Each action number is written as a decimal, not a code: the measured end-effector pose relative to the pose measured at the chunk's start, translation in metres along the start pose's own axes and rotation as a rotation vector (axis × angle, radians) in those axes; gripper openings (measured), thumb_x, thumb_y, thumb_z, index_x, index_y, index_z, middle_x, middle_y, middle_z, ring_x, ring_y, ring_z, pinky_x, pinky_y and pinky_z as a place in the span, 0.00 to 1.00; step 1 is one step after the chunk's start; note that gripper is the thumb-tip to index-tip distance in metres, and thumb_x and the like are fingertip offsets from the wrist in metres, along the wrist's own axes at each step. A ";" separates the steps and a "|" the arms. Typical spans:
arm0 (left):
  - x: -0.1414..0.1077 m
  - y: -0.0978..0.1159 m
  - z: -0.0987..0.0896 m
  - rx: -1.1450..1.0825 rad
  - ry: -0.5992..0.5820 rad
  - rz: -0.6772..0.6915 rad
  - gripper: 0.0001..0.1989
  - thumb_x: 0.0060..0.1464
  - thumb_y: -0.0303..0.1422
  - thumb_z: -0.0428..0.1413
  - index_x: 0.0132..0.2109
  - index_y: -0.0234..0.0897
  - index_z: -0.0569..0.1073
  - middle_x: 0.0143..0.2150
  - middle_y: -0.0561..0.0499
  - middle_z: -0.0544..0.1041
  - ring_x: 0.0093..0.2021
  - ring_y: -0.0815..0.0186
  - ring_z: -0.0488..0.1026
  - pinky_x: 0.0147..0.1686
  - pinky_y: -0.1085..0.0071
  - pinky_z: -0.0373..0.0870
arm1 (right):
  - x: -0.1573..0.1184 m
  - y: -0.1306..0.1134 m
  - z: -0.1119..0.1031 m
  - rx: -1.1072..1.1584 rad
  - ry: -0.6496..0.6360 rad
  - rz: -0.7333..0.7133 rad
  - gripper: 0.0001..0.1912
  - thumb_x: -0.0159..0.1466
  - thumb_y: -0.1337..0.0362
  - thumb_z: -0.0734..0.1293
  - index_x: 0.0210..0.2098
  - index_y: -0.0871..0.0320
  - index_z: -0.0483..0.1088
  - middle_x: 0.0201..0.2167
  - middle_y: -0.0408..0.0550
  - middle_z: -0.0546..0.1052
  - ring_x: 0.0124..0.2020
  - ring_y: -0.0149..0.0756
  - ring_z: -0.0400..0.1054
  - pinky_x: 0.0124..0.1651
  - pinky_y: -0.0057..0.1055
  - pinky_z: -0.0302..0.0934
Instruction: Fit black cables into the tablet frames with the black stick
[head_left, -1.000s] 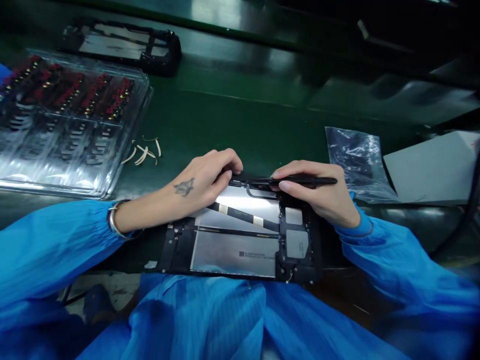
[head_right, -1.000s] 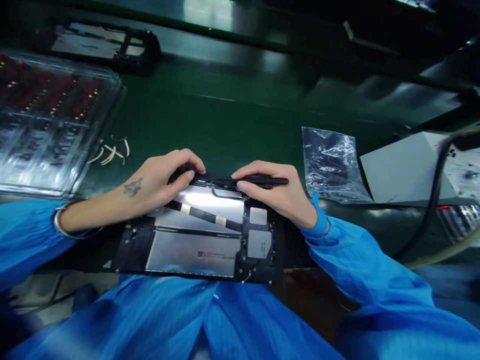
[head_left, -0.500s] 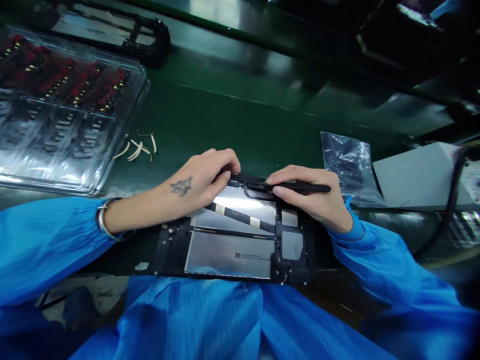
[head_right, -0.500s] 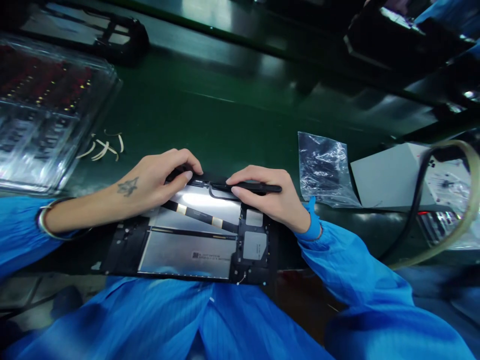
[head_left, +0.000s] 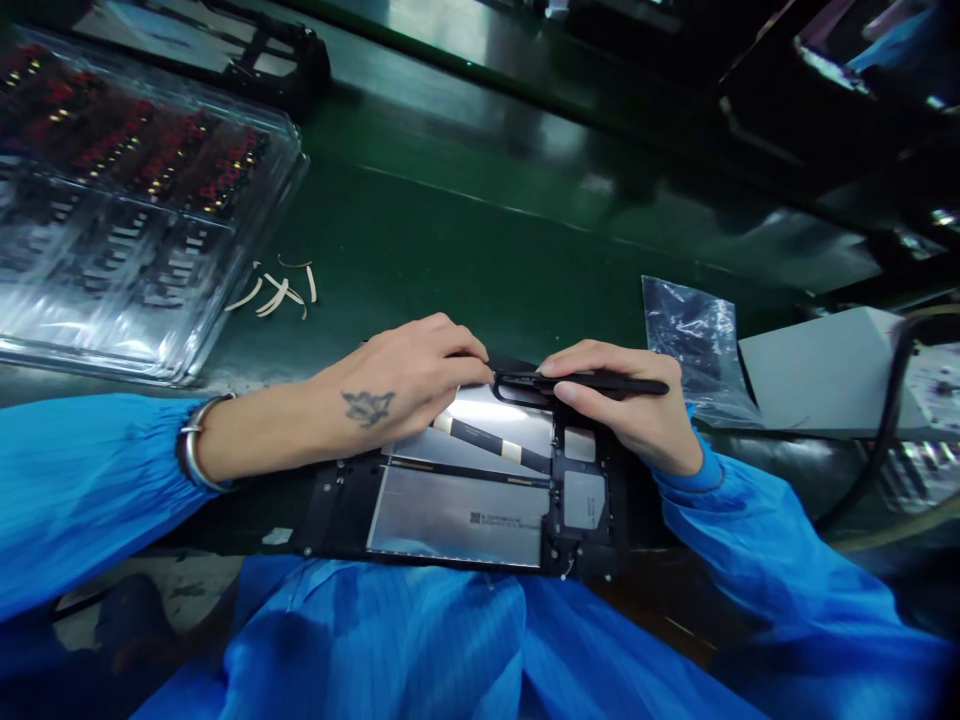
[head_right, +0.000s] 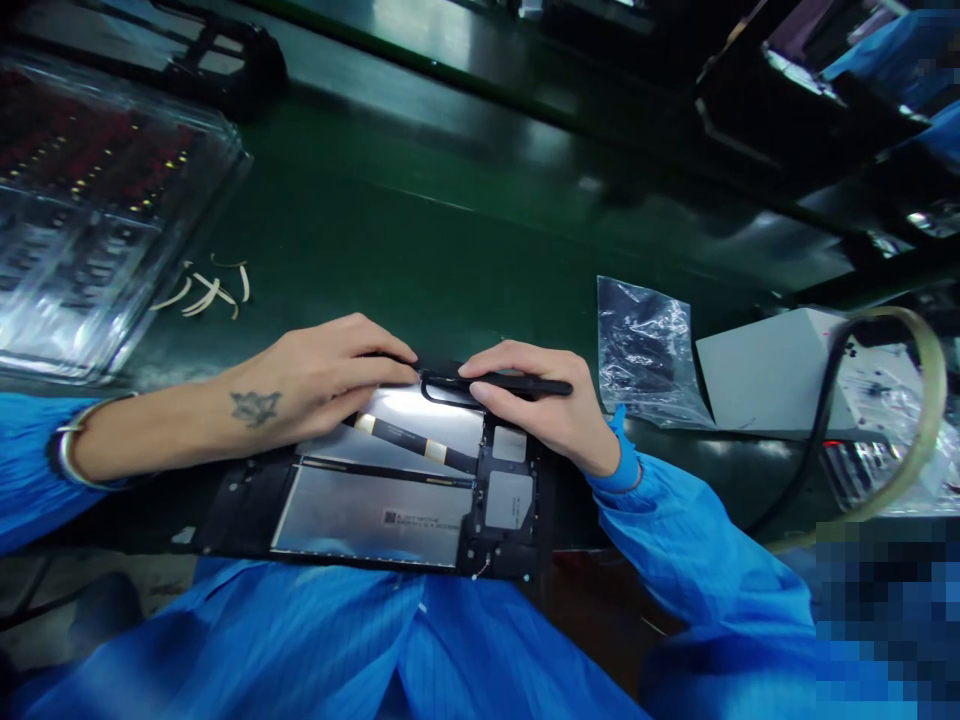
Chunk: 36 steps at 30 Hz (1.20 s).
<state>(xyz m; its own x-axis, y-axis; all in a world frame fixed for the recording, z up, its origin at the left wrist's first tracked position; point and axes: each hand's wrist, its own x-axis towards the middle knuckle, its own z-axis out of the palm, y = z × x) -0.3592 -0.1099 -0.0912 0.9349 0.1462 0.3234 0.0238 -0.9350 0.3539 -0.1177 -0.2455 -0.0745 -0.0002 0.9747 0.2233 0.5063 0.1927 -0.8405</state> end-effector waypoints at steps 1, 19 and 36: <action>-0.001 0.001 0.000 0.041 -0.022 0.021 0.17 0.65 0.23 0.46 0.54 0.37 0.75 0.56 0.45 0.74 0.53 0.58 0.71 0.48 0.64 0.70 | 0.000 0.000 0.000 0.000 -0.001 0.000 0.11 0.62 0.68 0.73 0.42 0.48 0.81 0.41 0.42 0.82 0.43 0.35 0.76 0.46 0.31 0.70; -0.003 0.023 0.011 0.440 0.084 0.210 0.18 0.66 0.20 0.43 0.55 0.28 0.73 0.50 0.39 0.77 0.49 0.51 0.74 0.40 0.60 0.73 | 0.015 -0.015 -0.013 -0.055 0.273 0.158 0.06 0.62 0.58 0.74 0.37 0.51 0.81 0.28 0.43 0.80 0.29 0.35 0.77 0.34 0.32 0.73; -0.001 -0.001 0.001 0.212 -0.050 0.054 0.16 0.68 0.28 0.47 0.59 0.34 0.68 0.55 0.40 0.72 0.52 0.55 0.69 0.45 0.61 0.71 | -0.004 0.018 -0.020 -0.177 0.517 0.115 0.09 0.64 0.55 0.71 0.36 0.53 0.80 0.25 0.42 0.76 0.28 0.33 0.71 0.36 0.34 0.67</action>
<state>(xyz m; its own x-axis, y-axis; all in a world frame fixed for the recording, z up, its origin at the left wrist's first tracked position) -0.3592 -0.1098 -0.0929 0.9532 0.0826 0.2909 0.0420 -0.9888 0.1432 -0.0914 -0.2479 -0.0808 0.4637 0.7977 0.3856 0.6155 0.0231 -0.7878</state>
